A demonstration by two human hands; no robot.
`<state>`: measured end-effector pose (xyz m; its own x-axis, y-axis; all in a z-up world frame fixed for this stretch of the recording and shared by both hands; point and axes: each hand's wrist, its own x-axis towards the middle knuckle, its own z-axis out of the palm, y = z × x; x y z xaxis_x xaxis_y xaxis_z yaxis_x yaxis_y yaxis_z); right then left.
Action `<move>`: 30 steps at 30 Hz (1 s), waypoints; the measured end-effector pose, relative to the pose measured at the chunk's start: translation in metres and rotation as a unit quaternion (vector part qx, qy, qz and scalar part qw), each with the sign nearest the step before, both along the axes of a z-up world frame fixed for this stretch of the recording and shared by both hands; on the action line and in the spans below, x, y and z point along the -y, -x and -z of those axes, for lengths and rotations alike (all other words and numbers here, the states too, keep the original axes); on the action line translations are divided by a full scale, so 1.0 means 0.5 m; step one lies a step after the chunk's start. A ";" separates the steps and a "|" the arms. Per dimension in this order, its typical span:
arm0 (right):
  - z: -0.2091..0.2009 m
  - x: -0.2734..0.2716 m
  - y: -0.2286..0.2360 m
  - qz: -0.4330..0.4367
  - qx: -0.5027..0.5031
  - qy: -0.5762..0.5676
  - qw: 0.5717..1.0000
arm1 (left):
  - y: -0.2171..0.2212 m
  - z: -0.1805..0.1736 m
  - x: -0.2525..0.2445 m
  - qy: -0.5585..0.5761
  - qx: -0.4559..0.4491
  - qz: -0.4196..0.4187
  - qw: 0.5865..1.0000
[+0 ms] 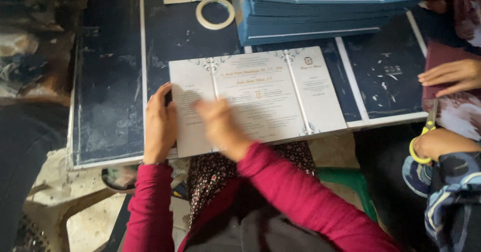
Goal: The person assembles books by inserting printed paper inserts into blue hardcover covers. They use a red pen to smooth the pages and ensure the insert is properly aligned within the cover. The person handles stacks of covers and inserts, repeatedly performing the insertion and smoothing actions.
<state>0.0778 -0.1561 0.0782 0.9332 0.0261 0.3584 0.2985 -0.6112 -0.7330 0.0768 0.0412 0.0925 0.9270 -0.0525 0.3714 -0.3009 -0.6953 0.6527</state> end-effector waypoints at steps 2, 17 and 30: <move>-0.013 -0.103 0.035 -0.126 0.100 0.151 0.975 | 0.002 -0.011 -0.005 0.074 -0.062 -0.080 0.992; 0.166 0.771 -0.297 0.212 0.113 0.283 0.929 | -0.039 0.044 0.000 0.010 -0.065 -0.117 0.991; 0.216 0.927 -0.110 0.199 0.120 0.426 0.874 | -0.032 -0.003 0.029 0.235 -0.020 -0.072 0.969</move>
<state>0.1326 -0.6197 -0.0298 0.8299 0.0695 0.5536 0.0209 -0.9954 0.0936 0.0928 0.0269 0.0938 0.9262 0.2439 0.2876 -0.1920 -0.3516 0.9163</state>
